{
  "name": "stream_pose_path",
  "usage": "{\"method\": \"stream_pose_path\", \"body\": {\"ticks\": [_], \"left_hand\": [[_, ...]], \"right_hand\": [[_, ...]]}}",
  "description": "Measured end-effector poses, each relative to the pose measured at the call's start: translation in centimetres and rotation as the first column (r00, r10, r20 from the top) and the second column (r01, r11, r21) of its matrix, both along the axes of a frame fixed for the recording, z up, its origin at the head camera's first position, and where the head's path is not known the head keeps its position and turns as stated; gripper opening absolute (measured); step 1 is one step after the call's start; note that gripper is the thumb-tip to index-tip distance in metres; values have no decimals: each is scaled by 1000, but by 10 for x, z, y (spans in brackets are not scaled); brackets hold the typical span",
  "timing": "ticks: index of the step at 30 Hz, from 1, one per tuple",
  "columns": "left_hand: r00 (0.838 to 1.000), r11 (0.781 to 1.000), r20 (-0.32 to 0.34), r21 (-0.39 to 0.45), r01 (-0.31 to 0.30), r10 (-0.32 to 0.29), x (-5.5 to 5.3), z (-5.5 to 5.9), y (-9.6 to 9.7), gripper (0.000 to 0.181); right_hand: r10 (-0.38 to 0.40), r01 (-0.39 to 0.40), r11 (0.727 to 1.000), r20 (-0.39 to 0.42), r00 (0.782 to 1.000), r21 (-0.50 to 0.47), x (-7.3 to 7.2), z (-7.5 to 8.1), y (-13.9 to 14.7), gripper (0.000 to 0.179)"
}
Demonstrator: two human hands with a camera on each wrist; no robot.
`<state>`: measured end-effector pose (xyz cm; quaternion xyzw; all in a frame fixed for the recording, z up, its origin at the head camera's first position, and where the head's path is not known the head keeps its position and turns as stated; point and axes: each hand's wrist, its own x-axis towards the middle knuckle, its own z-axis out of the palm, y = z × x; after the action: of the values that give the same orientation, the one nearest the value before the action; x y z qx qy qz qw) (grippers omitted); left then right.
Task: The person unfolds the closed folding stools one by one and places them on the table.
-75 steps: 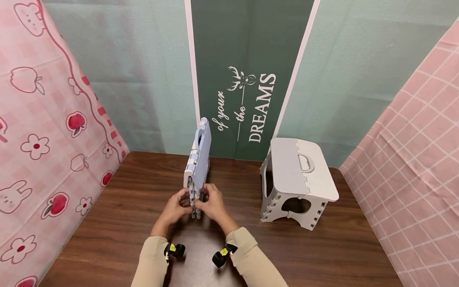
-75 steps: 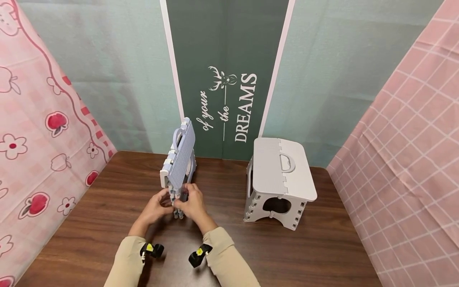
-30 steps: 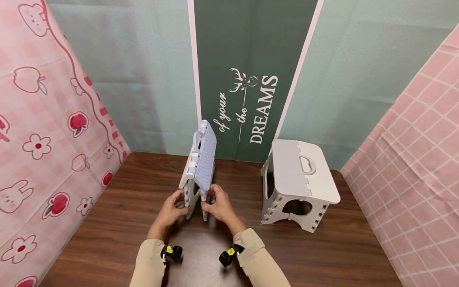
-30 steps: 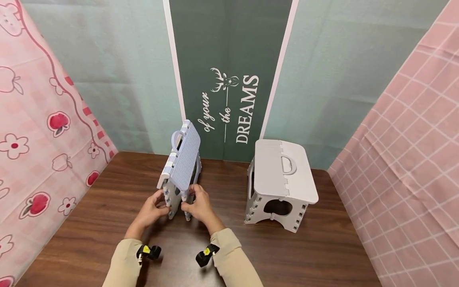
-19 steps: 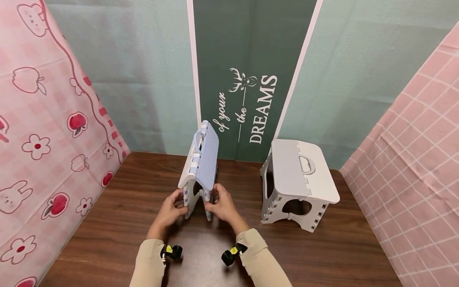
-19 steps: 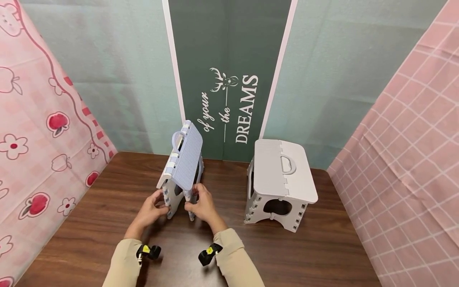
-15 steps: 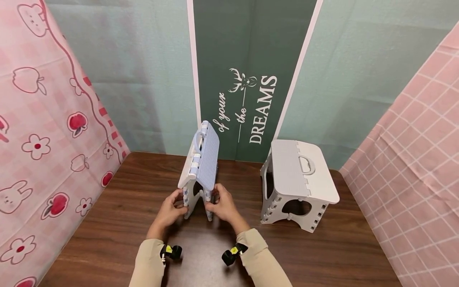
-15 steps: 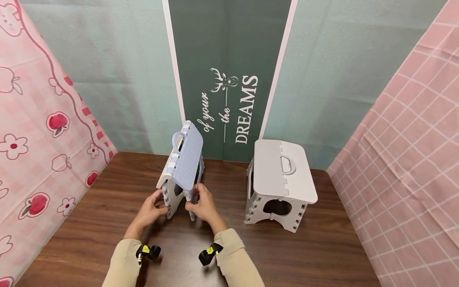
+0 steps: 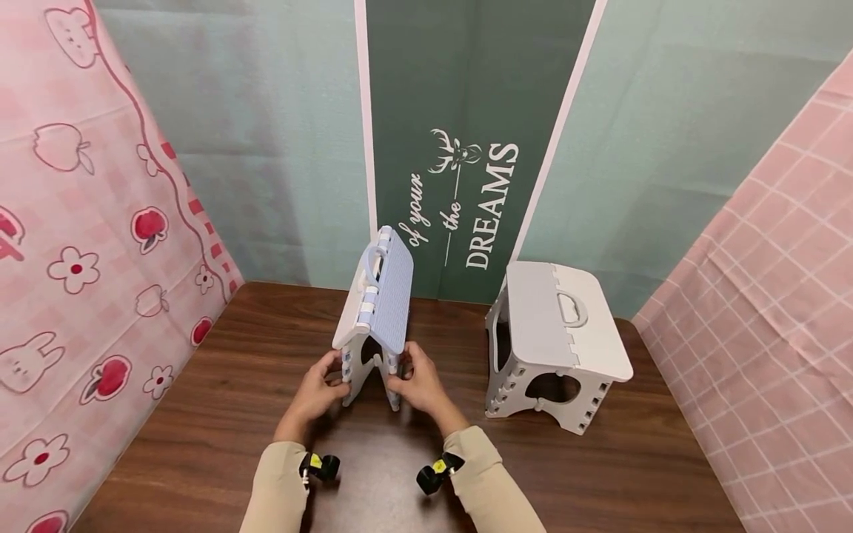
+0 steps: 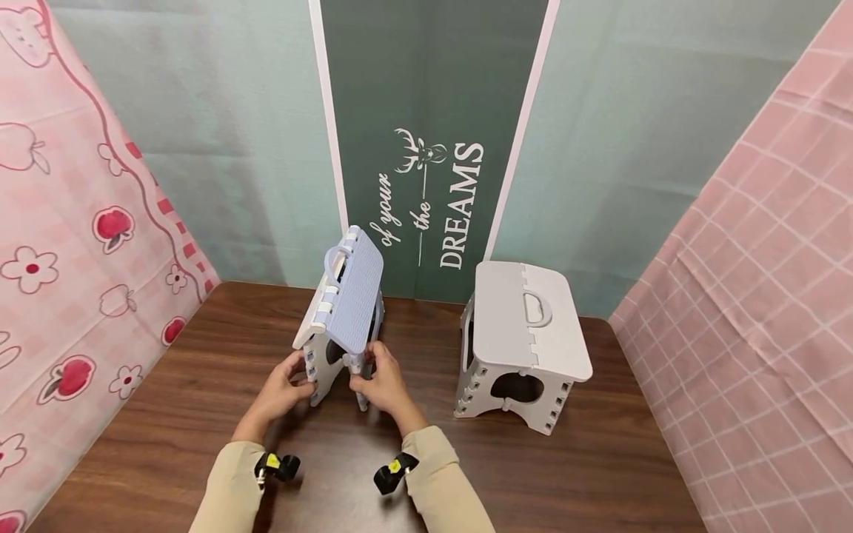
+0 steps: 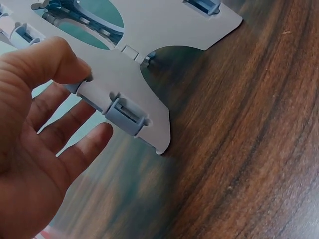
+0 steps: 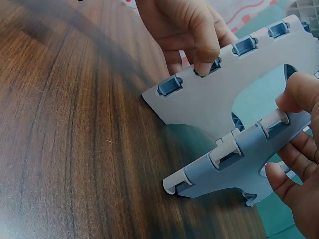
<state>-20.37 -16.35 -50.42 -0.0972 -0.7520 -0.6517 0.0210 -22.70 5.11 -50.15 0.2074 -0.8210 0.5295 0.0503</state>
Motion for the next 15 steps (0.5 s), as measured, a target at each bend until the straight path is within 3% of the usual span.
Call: {"method": "stream_pose_path", "body": {"ticks": [7, 15], "left_hand": [[999, 999, 8, 7, -31, 31, -9, -24, -4, 47], [999, 999, 2, 11, -41, 41, -9, -24, 0, 46]], "right_hand": [[13, -12, 1000, 26, 1000, -14, 1, -3, 0, 41], [17, -12, 998, 73, 997, -67, 2, -5, 1, 46]]}}
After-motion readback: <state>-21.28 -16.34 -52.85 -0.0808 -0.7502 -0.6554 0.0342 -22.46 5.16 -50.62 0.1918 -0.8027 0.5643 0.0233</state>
